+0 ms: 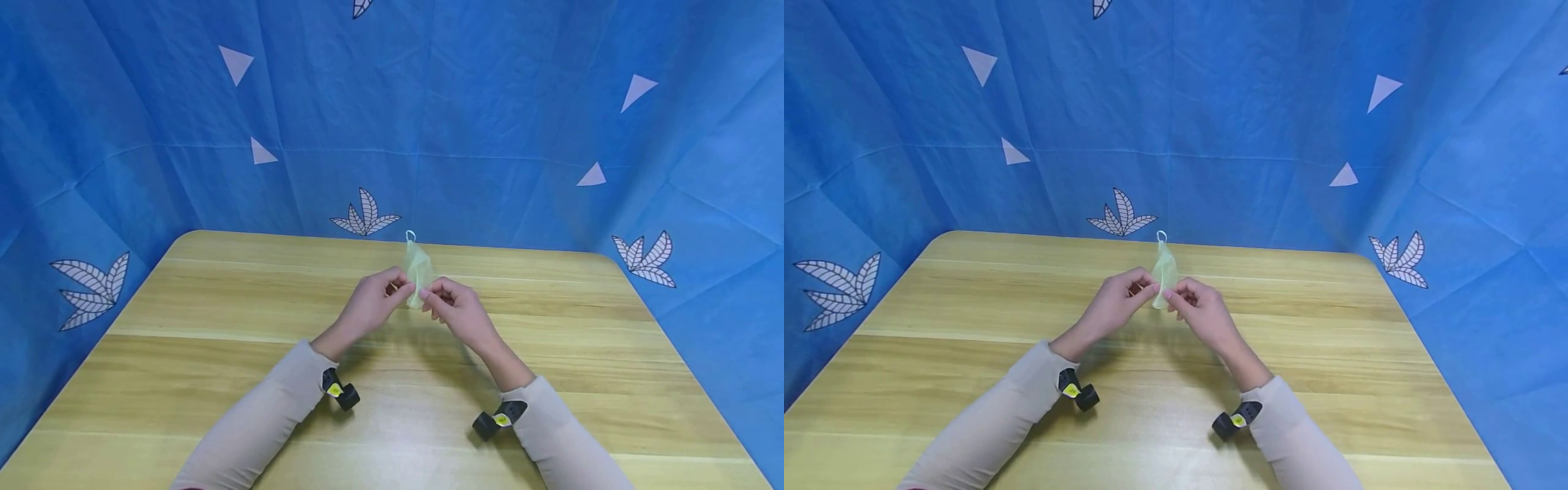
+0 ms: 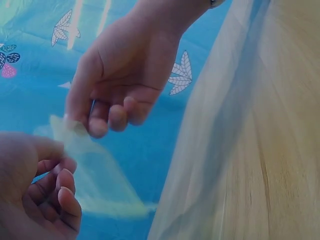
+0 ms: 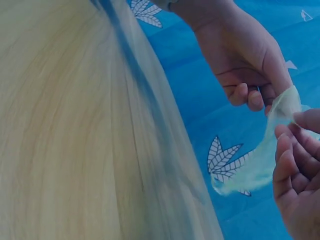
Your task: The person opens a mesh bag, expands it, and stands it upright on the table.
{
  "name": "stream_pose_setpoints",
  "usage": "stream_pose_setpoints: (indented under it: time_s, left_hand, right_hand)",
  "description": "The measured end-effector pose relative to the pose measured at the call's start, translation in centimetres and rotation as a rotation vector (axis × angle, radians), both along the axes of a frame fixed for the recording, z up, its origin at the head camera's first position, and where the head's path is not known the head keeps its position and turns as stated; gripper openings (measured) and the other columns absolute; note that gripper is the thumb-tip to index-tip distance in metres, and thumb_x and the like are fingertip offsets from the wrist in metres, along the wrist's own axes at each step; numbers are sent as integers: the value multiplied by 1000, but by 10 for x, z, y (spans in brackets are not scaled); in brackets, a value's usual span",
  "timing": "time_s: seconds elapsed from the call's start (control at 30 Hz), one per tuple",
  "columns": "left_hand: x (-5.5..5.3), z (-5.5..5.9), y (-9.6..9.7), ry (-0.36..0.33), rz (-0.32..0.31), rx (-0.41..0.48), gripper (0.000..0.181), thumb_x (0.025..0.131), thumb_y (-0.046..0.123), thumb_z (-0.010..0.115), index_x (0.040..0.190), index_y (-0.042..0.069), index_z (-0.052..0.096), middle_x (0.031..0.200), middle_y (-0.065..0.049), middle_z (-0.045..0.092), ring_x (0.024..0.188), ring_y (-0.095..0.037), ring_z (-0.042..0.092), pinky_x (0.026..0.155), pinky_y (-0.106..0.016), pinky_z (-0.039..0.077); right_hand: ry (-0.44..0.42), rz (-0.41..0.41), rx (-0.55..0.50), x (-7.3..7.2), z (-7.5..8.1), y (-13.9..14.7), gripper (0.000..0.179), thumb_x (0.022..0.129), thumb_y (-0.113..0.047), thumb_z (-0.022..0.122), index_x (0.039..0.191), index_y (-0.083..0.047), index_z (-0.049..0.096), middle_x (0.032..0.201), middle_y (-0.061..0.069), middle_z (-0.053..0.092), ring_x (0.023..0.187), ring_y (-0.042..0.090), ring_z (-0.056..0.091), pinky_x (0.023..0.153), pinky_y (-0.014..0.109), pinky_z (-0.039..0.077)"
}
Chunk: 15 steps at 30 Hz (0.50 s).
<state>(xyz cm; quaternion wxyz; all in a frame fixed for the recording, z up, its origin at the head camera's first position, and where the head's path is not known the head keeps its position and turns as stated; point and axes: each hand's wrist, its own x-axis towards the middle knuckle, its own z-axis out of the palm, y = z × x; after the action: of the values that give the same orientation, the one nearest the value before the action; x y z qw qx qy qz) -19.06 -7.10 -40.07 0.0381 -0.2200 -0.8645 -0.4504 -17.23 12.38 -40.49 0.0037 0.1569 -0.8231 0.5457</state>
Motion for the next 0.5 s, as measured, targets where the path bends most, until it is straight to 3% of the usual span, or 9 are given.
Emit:
stream_pose_setpoints:
  time_s: [0.2, 0.33, 0.5]
  left_hand:
    - [0, 0, -1, 41, 28, 26, 9, 97, 23, 63, 93, 15, 65, 79, 6, 61, 70, -13, 54, 60, -28, 47]
    - [0, -1, -2, 77, 39, 15, 11, 97, 22, 64, 88, 15, 62, 73, 5, 56, 66, -13, 49, 58, -27, 43]
    - [-1, -3, -1, 98, 32, -12, 14, 97, 20, 62, 83, 17, 59, 70, 5, 54, 62, -12, 47, 57, -26, 42]
  right_hand:
    - [42, -52, -9, 1, 0, 1, 16, 98, -18, 61, 92, -4, 63, 74, 10, 58, 63, 24, 52, 52, 26, 41]
    - [80, -110, 21, 1, -1, 1, 12, 97, -15, 62, 89, -6, 63, 70, 4, 56, 59, 17, 50, 51, 25, 38]
    - [133, -145, 38, 1, -3, 2, 11, 94, -11, 63, 84, -10, 63, 69, 4, 55, 59, 19, 48, 52, 26, 39]
